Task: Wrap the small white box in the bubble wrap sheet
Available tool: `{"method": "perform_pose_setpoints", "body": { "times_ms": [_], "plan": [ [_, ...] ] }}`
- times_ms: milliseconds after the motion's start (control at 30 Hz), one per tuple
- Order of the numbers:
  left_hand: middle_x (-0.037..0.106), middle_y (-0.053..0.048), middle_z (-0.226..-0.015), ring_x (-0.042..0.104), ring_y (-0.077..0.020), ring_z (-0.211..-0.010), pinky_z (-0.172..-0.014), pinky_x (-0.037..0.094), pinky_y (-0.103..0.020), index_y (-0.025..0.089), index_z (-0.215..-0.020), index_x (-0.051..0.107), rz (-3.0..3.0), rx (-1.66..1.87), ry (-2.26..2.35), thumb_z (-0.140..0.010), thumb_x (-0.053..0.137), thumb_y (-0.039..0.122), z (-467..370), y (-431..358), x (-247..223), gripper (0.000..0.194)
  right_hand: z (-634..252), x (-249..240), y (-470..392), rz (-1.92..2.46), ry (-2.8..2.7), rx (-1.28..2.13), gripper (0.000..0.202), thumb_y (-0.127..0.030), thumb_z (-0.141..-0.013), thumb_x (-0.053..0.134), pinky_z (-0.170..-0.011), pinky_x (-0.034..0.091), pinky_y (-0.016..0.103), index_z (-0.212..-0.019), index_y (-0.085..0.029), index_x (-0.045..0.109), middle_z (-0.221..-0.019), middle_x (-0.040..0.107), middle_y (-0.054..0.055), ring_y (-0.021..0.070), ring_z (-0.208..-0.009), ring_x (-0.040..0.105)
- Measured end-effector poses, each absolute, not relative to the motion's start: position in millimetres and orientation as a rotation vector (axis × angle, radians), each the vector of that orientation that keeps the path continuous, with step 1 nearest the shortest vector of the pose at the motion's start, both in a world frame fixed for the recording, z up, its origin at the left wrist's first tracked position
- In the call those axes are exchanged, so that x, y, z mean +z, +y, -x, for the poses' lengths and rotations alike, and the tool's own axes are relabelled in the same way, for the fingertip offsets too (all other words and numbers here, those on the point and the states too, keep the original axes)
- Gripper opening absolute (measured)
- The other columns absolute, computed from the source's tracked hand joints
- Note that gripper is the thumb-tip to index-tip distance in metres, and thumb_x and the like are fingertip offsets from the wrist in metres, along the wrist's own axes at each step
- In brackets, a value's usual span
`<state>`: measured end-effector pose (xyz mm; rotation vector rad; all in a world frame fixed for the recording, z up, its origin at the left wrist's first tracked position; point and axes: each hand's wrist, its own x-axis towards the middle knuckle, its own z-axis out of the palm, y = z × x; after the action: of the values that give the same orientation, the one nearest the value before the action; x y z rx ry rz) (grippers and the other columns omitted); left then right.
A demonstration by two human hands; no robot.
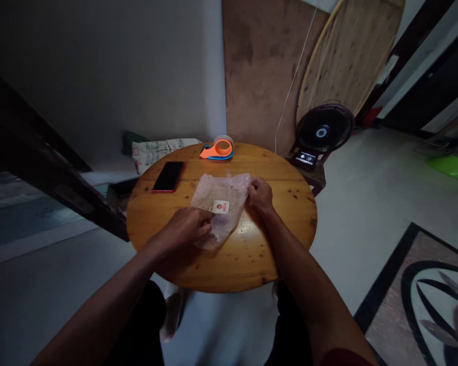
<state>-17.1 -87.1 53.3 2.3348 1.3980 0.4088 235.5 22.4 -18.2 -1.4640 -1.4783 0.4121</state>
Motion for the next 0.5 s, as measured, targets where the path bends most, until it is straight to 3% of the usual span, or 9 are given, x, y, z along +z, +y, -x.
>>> {"method": "perform_pose_setpoints", "body": {
  "times_ms": [133, 233, 500],
  "plan": [
    [0.069, -0.008, -0.072, 0.063, -0.0223, -0.068, -0.064, 0.042, -0.031, 0.020, -0.070, 0.068, -2.421, 0.351, 1.346, -0.075, 0.060, 0.025, 0, -99, 44, 0.010, -236, -17, 20, 1.573, -1.521, 0.285, 0.032, -0.024, -0.073, 0.053, -0.074, 0.047, 0.031, -0.103, -0.022, 0.064, -0.088, 0.071, 0.003, 0.0195, -0.078, 0.063],
    [0.069, -0.010, -0.080, 0.064, -0.0241, -0.074, -0.069, 0.046, -0.034, 0.018, -0.079, 0.068, -2.557, 0.313, 1.286, -0.080, 0.060, 0.034, -7, -109, 40, 0.018, -235, -15, 16, 1.606, -1.547, 0.242, 0.041, -0.022, -0.073, 0.054, -0.070, 0.045, 0.030, -0.114, -0.022, 0.059, -0.099, 0.070, 0.005, 0.0182, -0.074, 0.063],
    [0.059, -0.009, -0.097, 0.055, -0.0215, -0.091, -0.083, 0.046, -0.036, 0.017, -0.091, 0.064, -2.766, 0.351, 1.075, -0.092, 0.046, 0.027, -18, -121, 34, 0.021, -239, -16, 12, 1.643, -1.632, 0.137, 0.026, -0.015, -0.070, 0.049, -0.069, 0.042, 0.028, -0.091, -0.021, 0.063, -0.087, 0.066, 0.004, 0.0179, -0.074, 0.058]
  ]
}}
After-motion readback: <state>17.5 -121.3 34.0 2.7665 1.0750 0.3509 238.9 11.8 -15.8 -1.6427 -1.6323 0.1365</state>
